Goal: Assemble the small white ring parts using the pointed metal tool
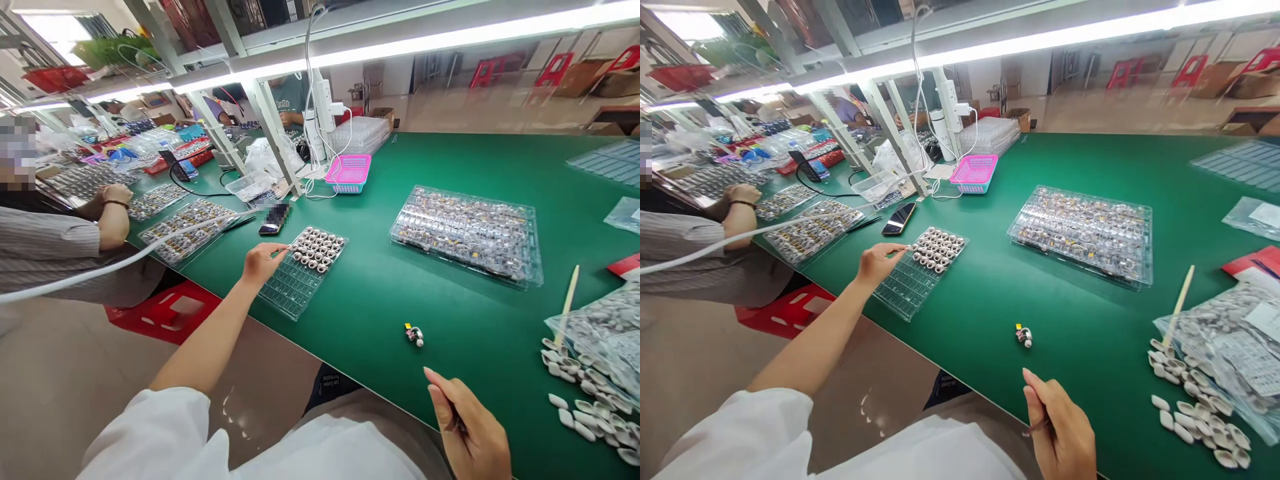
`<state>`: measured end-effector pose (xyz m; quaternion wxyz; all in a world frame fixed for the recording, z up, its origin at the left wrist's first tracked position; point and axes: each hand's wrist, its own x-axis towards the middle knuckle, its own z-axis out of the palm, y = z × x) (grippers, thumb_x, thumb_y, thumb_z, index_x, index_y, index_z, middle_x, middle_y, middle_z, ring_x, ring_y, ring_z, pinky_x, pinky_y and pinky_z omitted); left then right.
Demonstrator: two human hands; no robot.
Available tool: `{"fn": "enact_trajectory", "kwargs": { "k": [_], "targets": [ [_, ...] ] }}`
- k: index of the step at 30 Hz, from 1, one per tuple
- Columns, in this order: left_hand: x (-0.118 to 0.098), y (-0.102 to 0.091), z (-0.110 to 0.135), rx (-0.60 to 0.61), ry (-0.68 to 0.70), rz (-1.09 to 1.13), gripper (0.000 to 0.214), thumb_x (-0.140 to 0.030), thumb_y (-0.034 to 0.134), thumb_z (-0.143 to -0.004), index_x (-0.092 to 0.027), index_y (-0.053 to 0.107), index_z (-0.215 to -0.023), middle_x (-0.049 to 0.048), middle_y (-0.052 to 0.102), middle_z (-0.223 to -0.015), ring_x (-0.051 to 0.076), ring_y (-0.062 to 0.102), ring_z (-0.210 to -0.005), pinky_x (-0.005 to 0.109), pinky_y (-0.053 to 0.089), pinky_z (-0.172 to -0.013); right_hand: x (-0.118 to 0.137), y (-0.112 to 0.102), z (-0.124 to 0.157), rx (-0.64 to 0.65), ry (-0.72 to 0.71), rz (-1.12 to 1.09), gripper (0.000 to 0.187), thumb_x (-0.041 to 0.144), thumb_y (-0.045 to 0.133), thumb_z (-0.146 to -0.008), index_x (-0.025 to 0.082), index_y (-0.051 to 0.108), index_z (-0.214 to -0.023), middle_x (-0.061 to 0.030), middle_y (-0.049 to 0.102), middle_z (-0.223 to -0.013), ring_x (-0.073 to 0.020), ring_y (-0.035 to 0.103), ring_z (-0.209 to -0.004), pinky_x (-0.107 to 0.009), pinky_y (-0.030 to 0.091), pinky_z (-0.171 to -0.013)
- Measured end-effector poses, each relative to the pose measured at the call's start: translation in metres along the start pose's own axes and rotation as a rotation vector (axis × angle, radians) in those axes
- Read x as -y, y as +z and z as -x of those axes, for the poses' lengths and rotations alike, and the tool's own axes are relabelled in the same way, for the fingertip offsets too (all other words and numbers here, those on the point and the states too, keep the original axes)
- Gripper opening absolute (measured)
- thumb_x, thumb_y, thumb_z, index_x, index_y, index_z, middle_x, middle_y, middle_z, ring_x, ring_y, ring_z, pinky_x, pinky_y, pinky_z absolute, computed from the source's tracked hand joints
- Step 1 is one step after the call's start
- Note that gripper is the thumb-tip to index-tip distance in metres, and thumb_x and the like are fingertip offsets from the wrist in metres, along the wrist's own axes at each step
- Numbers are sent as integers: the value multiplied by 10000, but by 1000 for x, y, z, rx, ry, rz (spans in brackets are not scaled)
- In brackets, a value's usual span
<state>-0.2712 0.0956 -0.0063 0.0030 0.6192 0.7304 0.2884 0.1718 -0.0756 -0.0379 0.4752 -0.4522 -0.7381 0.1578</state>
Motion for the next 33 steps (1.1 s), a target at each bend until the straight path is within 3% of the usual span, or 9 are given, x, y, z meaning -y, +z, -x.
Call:
{"fn": "enact_trajectory", "kwargs": {
  "k": [6,16,19,21,23,25,27,30,33],
  "targets": [
    [26,14,0,60,118,-134,226,-299,590,-824,-208,783,-899,73,801,-1048,254,696,-1009,350,503,-957,6,7,-3,16,-3,-7,316,106,561,-922,225,672,-1192,25,583,-643,-106,522,-482,-230,438,-451],
    [28,8,6,152,256,-236,305,-210,502,-823,-155,785,-922,122,766,-1126,358,634,-1085,536,480,-984,2,-9,-2,-17,108,46,206,144,562,-942,181,699,-1091,24,559,-657,-99,484,-514,-227,415,-491],
    [-9,6,25,95,264,-232,331,-210,501,-850,-127,768,-1026,184,696,-1265,421,567,-1197,631,442,-1009,-6,-10,-8,-17,218,72,185,181,556,-953,185,698,-1072,-4,606,-744,-111,542,-581,-230,458,-540],
    [-52,12,49,103,329,-91,343,-236,518,-883,-114,749,-1106,195,674,-1298,392,574,-1212,590,419,-1071,-10,-6,-16,22,270,109,195,207,553,-956,188,692,-1092,-22,629,-817,-113,575,-616,-228,476,-558],
    [-102,24,80,233,411,159,333,-266,552,-907,-166,726,-1174,148,690,-1286,327,599,-1207,515,428,-1100,-13,2,-26,79,281,182,217,230,574,-941,193,686,-1122,-42,655,-908,-126,624,-674,-234,502,-593],
    [-148,41,108,463,491,381,371,-283,590,-914,-197,672,-1265,132,675,-1317,290,606,-1215,463,458,-1086,-15,13,-37,164,296,288,259,243,603,-914,198,674,-1159,-58,676,-981,-150,664,-726,-243,512,-599],
    [-182,60,129,589,499,461,442,-267,649,-884,-165,626,-1313,157,662,-1324,295,600,-1218,467,466,-1079,-17,22,-44,232,329,373,285,226,609,-891,196,668,-1169,-73,689,-1027,-175,686,-767,-254,516,-598],
    [-209,78,142,627,461,452,444,-168,682,-837,-131,630,-1276,163,691,-1236,302,614,-1153,483,490,-1036,-20,25,-47,279,388,348,270,183,566,-879,196,675,-1127,-83,706,-1039,-208,700,-864,-287,543,-695],
    [-218,80,146,687,466,511,294,-137,649,-845,-146,692,-1136,133,721,-1144,276,645,-1073,434,516,-981,-19,18,-39,227,499,164,244,218,567,-878,200,676,-1094,-83,727,-1043,-222,701,-926,-329,555,-814]
  ]
}}
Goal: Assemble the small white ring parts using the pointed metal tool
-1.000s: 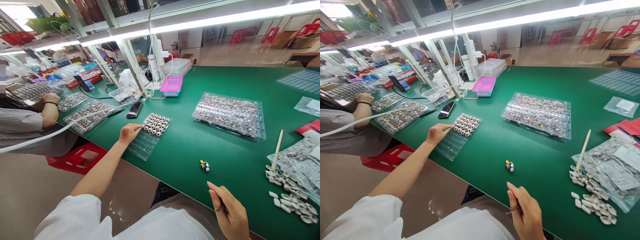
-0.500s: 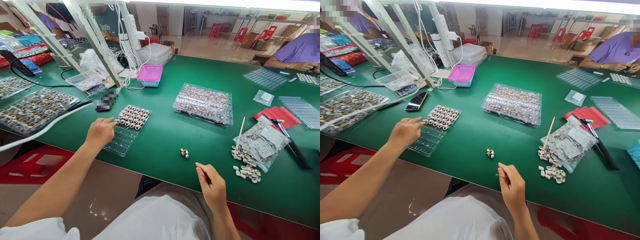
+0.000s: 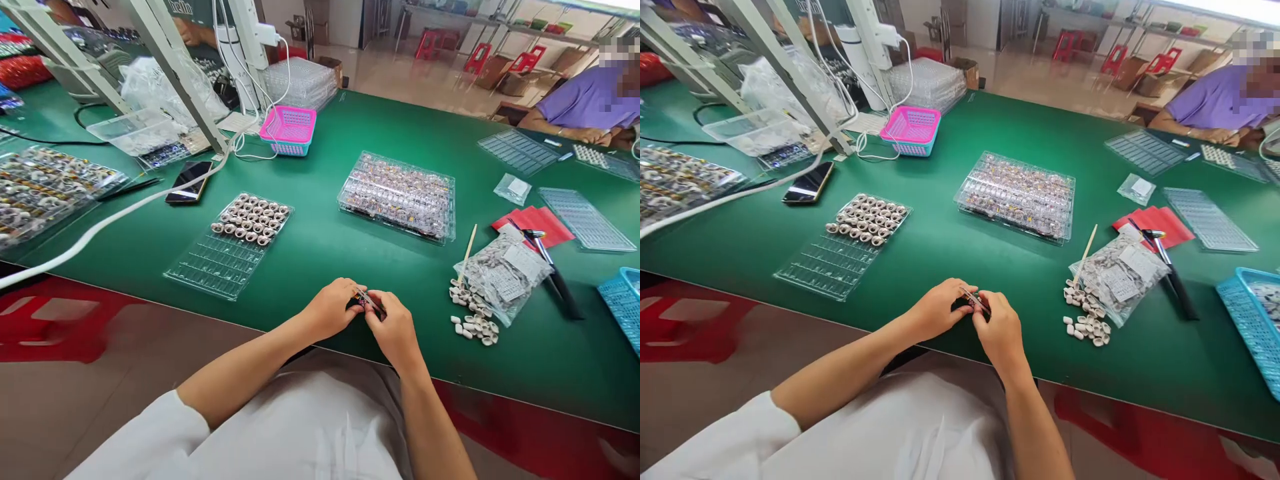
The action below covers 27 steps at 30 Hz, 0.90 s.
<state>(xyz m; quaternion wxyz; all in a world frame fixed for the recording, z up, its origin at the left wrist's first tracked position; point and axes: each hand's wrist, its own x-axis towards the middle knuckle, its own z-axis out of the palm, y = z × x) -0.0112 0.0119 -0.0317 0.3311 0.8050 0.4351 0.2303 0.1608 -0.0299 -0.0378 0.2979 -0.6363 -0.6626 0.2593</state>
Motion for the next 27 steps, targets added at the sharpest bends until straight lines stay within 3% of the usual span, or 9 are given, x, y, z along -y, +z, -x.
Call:
{"fn": "enact_trajectory", "kwargs": {
  "k": [4,7,12,15,20,27],
  "targets": [
    [-11,0,5,49,-71,315,232,-184,631,-863,-162,724,-1075,84,745,-994,187,675,-836,310,546,-807,-2,-8,20,0,194,-441,299,352,645,-882,221,643,-1150,-75,740,-1099,-211,716,-940,-320,574,-824],
    [-16,0,9,105,-185,707,285,-232,656,-859,-153,722,-1125,85,757,-1012,166,680,-839,278,538,-802,-2,-16,34,51,230,-682,338,387,692,-870,236,648,-1169,-55,738,-1065,-191,705,-931,-294,571,-812],
    [-22,-4,11,261,-384,1183,285,-339,776,-793,-127,761,-982,62,753,-853,129,647,-715,263,531,-731,-3,-27,44,11,180,-693,323,360,739,-845,228,689,-1135,-15,673,-859,-130,607,-704,-232,508,-598],
    [-24,-3,14,292,-445,1287,311,-387,812,-762,-119,764,-912,50,727,-758,123,639,-670,260,526,-706,0,-27,45,11,153,-670,256,342,716,-869,235,692,-1101,-19,653,-873,-124,578,-679,-238,487,-578],
    [-24,4,19,308,-514,1400,352,-414,832,-745,-111,753,-906,56,725,-771,123,663,-686,252,536,-708,6,-20,47,-3,140,-635,159,326,672,-905,245,698,-1040,-22,626,-890,-142,590,-723,-268,505,-632],
    [-25,-3,23,306,-449,1225,324,-388,808,-776,-130,769,-970,42,740,-794,116,650,-690,250,540,-712,5,-16,48,-70,55,-561,86,266,620,-934,239,687,-979,-25,603,-880,-145,573,-738,-271,480,-633]
  ]
}}
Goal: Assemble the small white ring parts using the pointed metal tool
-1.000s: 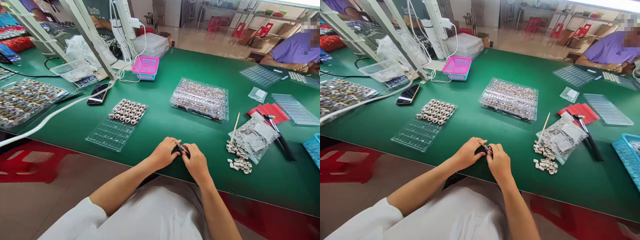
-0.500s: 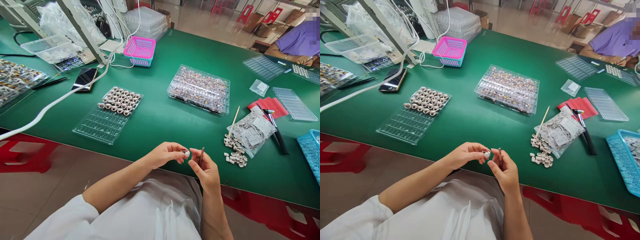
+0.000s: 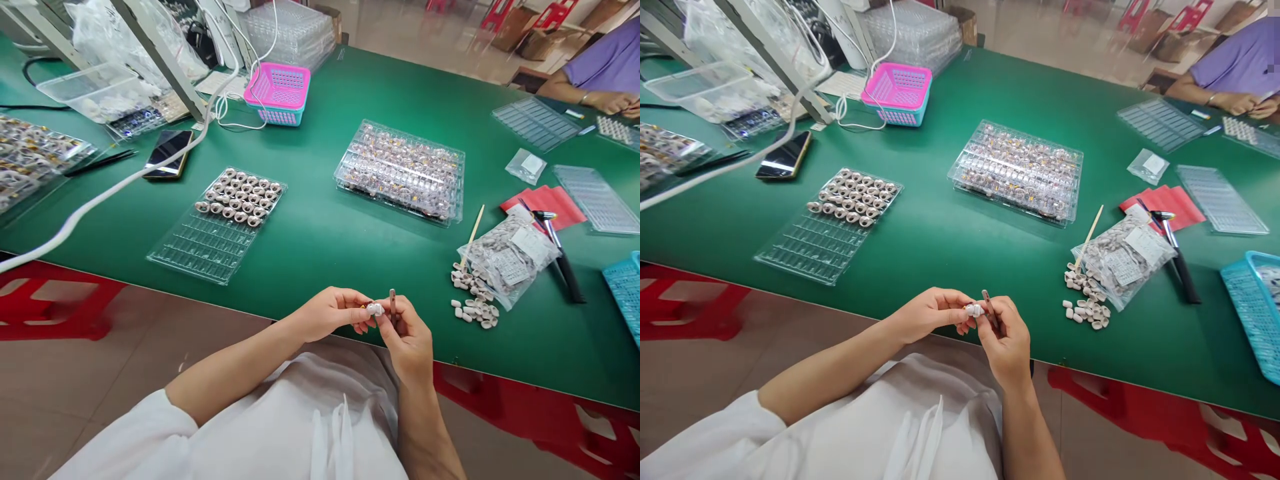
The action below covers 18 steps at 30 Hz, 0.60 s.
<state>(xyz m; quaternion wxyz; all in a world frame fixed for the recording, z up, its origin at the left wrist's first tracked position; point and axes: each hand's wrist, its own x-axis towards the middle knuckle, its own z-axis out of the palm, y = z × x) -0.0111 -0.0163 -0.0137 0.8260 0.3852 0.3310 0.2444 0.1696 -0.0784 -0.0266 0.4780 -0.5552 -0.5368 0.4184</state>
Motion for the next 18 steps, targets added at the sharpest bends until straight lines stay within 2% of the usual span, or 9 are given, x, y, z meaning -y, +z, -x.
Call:
{"fn": "enact_trajectory", "kwargs": {
  "k": [4,9,11,14,18],
  "targets": [
    [-11,-6,3,1,24,-169,288,-356,778,-795,-132,774,-976,53,761,-829,123,648,-701,251,535,-714,2,-8,1,35,-146,117,89,187,596,-928,236,656,-972,-48,624,-958,-156,608,-806,-258,481,-621],
    [-27,-10,8,-36,117,-466,223,-287,702,-834,-114,754,-965,81,765,-871,159,665,-787,266,525,-754,3,-13,0,128,-370,358,221,97,568,-913,250,618,-1065,-25,690,-901,-133,644,-730,-239,508,-614],
    [-31,-8,10,-65,147,-568,204,-277,672,-850,-112,745,-944,83,755,-844,161,660,-765,263,516,-728,0,-10,-1,98,-477,430,250,71,568,-901,247,601,-1075,-22,707,-878,-132,659,-719,-234,521,-617],
    [-33,0,17,-112,245,-668,169,-261,647,-866,-122,734,-906,74,729,-809,150,636,-721,251,499,-683,-4,-5,-1,-20,-599,558,278,49,574,-878,238,596,-1081,-36,724,-864,-145,684,-724,-242,535,-621],
    [-32,9,27,-152,416,-729,143,-258,675,-858,-143,742,-911,96,717,-905,166,646,-804,266,515,-742,-8,0,1,-170,-642,646,316,67,618,-857,255,605,-1112,-57,751,-896,-182,721,-769,-273,559,-641]
  ]
}}
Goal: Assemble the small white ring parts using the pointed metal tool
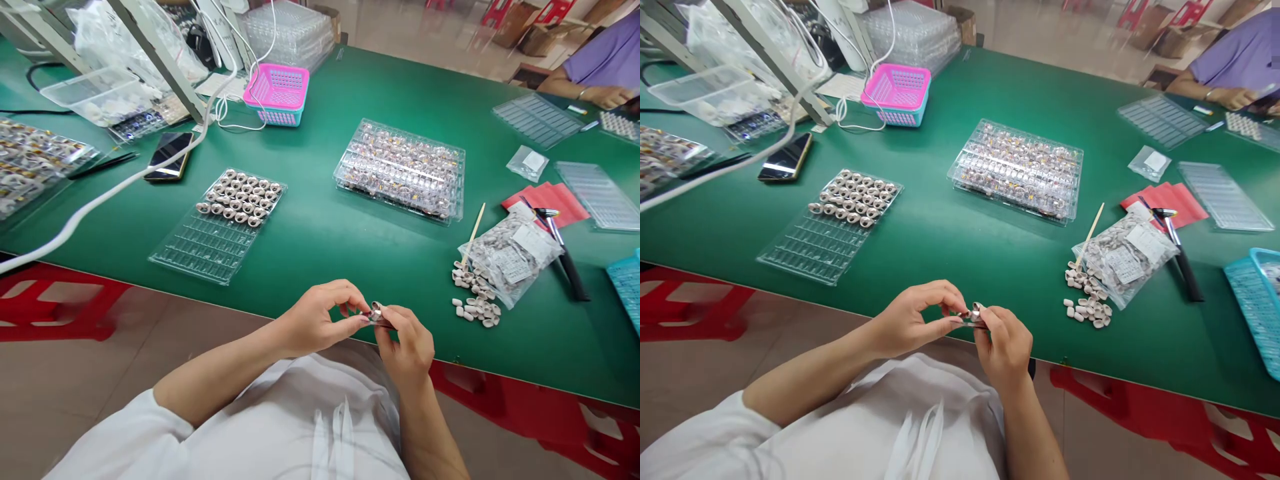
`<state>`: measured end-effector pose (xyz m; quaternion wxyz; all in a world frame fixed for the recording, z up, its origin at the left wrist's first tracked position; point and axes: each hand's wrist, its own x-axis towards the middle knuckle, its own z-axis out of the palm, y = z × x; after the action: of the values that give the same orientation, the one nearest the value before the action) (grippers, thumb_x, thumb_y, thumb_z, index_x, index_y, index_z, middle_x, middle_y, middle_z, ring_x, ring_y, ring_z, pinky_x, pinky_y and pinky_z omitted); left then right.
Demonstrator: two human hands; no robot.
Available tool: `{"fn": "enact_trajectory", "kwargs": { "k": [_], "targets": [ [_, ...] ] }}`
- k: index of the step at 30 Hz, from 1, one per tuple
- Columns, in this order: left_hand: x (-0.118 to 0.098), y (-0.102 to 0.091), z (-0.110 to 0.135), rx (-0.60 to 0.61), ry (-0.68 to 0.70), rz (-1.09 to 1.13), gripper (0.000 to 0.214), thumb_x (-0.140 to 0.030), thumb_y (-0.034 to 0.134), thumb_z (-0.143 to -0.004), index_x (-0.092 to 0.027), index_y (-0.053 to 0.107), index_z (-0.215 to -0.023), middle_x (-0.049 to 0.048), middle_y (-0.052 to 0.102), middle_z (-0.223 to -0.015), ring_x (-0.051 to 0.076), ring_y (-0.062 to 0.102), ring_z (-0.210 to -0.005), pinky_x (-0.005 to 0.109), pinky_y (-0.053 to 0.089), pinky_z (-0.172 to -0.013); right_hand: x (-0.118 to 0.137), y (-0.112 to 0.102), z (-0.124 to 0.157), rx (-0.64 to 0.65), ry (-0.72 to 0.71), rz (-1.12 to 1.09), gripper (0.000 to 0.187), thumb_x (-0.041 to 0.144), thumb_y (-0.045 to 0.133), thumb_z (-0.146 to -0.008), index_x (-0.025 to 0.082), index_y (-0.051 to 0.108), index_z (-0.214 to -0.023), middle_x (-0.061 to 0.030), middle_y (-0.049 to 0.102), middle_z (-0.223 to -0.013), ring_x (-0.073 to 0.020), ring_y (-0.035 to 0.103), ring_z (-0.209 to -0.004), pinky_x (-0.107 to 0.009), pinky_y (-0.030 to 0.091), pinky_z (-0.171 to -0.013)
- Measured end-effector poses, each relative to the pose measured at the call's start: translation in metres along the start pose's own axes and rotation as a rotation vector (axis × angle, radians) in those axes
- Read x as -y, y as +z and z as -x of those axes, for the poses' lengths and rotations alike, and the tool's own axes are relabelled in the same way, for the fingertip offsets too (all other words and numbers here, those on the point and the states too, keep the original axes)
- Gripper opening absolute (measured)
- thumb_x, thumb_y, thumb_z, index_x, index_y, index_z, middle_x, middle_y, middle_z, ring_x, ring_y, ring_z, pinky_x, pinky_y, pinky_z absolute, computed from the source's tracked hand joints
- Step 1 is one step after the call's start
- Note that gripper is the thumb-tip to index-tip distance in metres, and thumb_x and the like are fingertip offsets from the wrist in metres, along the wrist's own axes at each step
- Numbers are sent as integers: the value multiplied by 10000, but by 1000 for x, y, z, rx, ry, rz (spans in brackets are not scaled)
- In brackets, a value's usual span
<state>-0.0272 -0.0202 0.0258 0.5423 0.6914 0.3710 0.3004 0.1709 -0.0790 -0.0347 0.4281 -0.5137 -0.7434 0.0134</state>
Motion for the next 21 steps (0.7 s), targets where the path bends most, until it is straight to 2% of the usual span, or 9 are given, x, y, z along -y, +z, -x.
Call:
{"fn": "enact_trajectory", "kwargs": {
  "k": [2,4,9,11,16,19,21],
  "targets": [
    [-1,3,4,-8,21,28,146,-265,680,-864,-146,752,-908,110,716,-949,180,659,-855,285,521,-798,0,1,2,-35,3,14,339,88,648,-854,274,604,-1134,-63,753,-912,-194,724,-773,-284,563,-630],
    [0,7,7,-18,-21,122,160,-282,674,-876,-144,756,-882,115,720,-956,186,668,-876,298,524,-824,0,1,3,-60,7,5,361,108,670,-855,300,604,-1152,-57,752,-924,-196,724,-771,-291,566,-627],
    [14,22,7,-28,-383,697,257,-364,780,-802,-133,671,-820,51,716,-756,139,660,-674,276,547,-691,0,0,3,-106,-42,0,429,85,659,-855,338,605,-1197,-53,747,-960,-207,729,-817,-333,601,-669],
    [21,25,6,-19,-457,840,301,-334,843,-742,-133,643,-841,23,708,-711,119,649,-619,249,532,-641,1,0,2,-114,-82,-2,433,86,663,-853,329,608,-1207,-63,748,-965,-214,728,-822,-347,615,-668],
    [28,26,2,-3,-532,970,386,-286,897,-669,-99,726,-960,61,742,-831,92,641,-619,232,518,-638,3,0,-2,-110,-139,-39,355,118,633,-885,324,625,-1175,-60,762,-958,-204,727,-786,-347,626,-651],
    [28,24,0,6,-536,965,339,-281,896,-666,-90,754,-908,66,742,-799,91,629,-618,228,509,-645,2,-1,-4,-122,-133,-58,357,111,621,-885,333,628,-1165,-54,766,-954,-202,731,-771,-344,623,-641],
    [28,22,0,-19,-484,895,292,-282,886,-680,-99,754,-866,60,742,-786,98,627,-631,229,508,-647,2,-1,-3,-109,-115,-99,396,95,617,-876,340,620,-1187,-52,768,-972,-203,737,-788,-346,621,-654]
  ]
}}
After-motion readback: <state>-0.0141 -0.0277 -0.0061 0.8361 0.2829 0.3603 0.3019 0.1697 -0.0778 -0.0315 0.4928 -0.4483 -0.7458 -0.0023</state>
